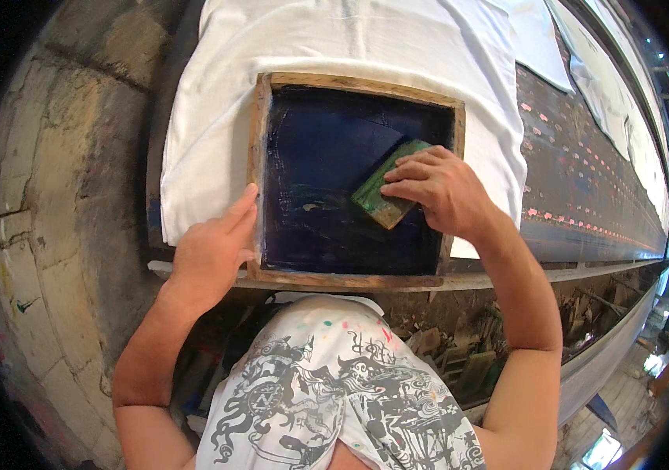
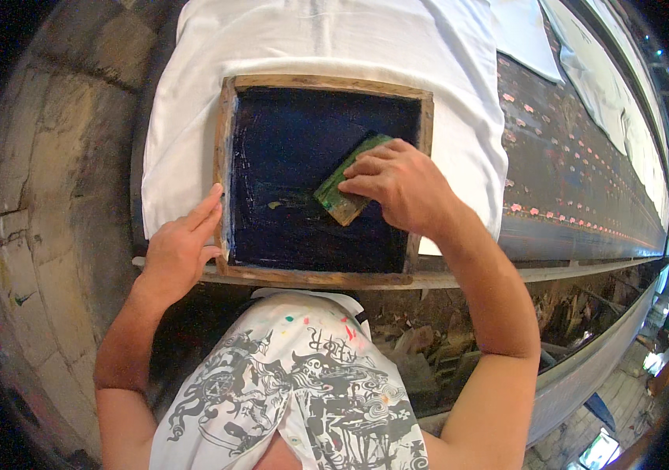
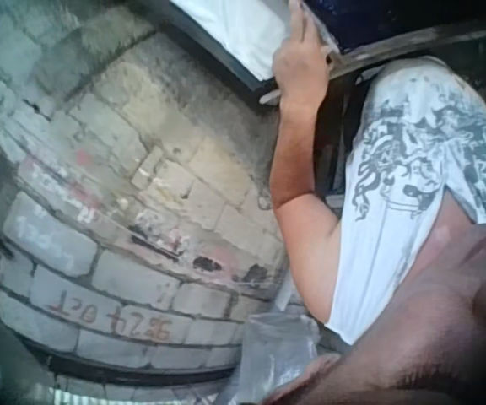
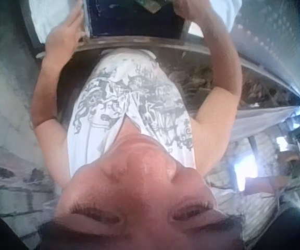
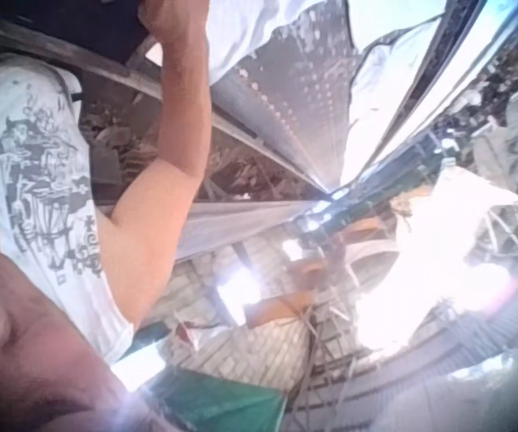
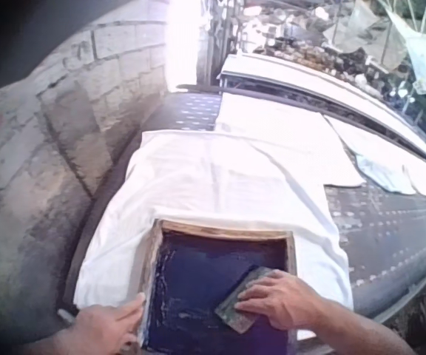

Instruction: The person aligns a white t-shirt on a long workbench, places a screen-printing frame over it, and uses a squeegee to pull dark ink across the screen to print a logo. The person repeats this process on multiple t-shirts laid out in a row.

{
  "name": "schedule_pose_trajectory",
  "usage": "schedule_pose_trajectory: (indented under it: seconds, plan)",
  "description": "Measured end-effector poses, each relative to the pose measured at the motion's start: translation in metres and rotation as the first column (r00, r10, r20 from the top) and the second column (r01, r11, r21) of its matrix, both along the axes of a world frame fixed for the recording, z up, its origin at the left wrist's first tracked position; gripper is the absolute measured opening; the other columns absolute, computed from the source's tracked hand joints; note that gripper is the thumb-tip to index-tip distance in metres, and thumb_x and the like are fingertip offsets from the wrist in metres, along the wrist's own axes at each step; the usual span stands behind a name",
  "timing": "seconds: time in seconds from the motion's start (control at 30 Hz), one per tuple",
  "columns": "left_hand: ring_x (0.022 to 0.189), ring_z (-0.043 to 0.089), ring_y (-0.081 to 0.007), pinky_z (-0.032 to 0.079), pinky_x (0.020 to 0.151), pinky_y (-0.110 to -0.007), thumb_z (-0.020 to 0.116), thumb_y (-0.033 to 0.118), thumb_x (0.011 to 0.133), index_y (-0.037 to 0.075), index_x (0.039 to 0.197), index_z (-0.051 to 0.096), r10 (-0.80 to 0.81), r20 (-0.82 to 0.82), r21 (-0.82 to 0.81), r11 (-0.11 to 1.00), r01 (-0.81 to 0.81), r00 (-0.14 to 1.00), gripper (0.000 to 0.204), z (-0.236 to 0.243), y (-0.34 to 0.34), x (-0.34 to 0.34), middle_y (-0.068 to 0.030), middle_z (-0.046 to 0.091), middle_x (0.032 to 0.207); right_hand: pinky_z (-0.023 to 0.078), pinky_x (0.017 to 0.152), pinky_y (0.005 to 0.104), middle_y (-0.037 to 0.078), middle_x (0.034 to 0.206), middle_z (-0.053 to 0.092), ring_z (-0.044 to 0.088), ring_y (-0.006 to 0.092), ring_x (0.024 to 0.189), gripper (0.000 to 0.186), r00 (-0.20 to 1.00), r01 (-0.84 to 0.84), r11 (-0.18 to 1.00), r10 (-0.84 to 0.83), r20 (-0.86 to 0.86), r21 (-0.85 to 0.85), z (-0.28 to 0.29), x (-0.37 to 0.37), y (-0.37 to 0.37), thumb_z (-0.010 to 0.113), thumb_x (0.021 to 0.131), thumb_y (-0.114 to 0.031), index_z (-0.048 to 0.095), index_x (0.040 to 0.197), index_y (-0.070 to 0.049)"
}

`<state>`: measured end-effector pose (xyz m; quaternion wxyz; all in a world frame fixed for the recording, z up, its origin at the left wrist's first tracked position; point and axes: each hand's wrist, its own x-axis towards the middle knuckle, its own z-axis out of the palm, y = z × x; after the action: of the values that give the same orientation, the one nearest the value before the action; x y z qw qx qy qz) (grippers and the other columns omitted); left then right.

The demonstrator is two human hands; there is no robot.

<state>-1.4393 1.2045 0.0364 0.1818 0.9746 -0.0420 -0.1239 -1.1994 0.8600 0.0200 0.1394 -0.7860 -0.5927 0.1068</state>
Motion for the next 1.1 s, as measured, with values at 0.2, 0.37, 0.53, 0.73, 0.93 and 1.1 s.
schedule_pose_trajectory:
  seconds: [0.2,0.37,0.53,0.73,0.93,1.1]
  plan:
    - [0.113,0.076,-0.04,0.061,0.096,-0.051,0.094,0.01,0.083,-0.002,0.151,0.066,0.0,0.028,-0.027,1.0,0.0,1.0,0.074,-0.001,-0.002,0.001,-0.0099,0.054,0.177,0.058,0.107,0.0469,0.013,0.13,0.081,0.078,0.0324,0.121,0.044,0.965,0.23,0.962,-0.244,0.091,0.145,-0.009,-0.085,-0.017,0.07,0.09,-0.009,0.082,0.132,-0.007]
    - [0.12,0.075,-0.0419,0.062,0.099,-0.051,0.094,0.008,0.082,-0.003,0.153,0.063,-0.014,0.052,-0.066,0.998,0.018,0.999,0.078,-0.002,0.002,-0.002,-0.0119,0.051,0.178,0.058,0.102,0.0477,0.011,0.139,0.079,0.076,0.0311,0.127,0.057,0.932,0.348,0.925,-0.359,0.052,0.149,-0.009,-0.139,-0.014,0.078,0.079,0.001,0.081,0.135,-0.01]
    - [0.113,0.077,-0.0435,0.063,0.095,-0.052,0.092,0.011,0.086,-0.005,0.155,0.063,-0.054,0.08,-0.058,0.997,0.058,0.995,0.077,-0.01,0.008,-0.005,-0.0131,0.048,0.181,0.06,0.096,0.0467,0.012,0.118,0.083,0.08,0.0316,0.112,0.044,0.954,0.3,0.949,-0.298,-0.033,0.101,0.014,-0.113,-0.008,0.075,0.084,0.0,0.084,0.126,-0.008]
    - [0.102,0.08,-0.0383,0.063,0.088,-0.05,0.09,0.015,0.089,-0.006,0.151,0.065,-0.089,0.017,0.12,0.989,0.086,0.996,0.07,-0.011,0.003,0.0,-0.013,0.05,0.179,0.063,0.093,0.0524,0.016,0.11,0.083,0.079,0.0402,0.107,0.037,0.966,0.256,0.962,-0.251,-0.065,0.094,0.02,-0.027,0.067,0.073,0.092,0.001,0.086,0.125,-0.011]
    - [0.098,0.08,-0.0362,0.063,0.085,-0.049,0.089,0.017,0.091,-0.005,0.153,0.064,-0.089,0.019,0.12,0.989,0.086,0.996,0.07,-0.006,0.004,-0.004,-0.0128,0.049,0.18,0.06,0.101,0.0516,0.016,0.126,0.082,0.077,0.04,0.116,0.05,0.942,0.294,0.934,-0.319,0.101,0.201,-0.006,-0.01,0.114,0.071,0.089,0.005,0.083,0.135,-0.011]
    - [0.095,0.08,-0.0362,0.063,0.085,-0.05,0.089,0.017,0.091,-0.005,0.154,0.064,-0.087,0.0,0.123,0.989,0.086,0.996,0.071,-0.006,0.005,-0.005,-0.0126,0.049,0.18,0.054,0.111,0.0507,0.017,0.138,0.078,0.072,0.0375,0.127,0.061,0.95,0.254,0.956,-0.275,0.146,0.148,-0.023,-0.082,0.093,0.071,0.087,0.005,0.078,0.145,-0.012]
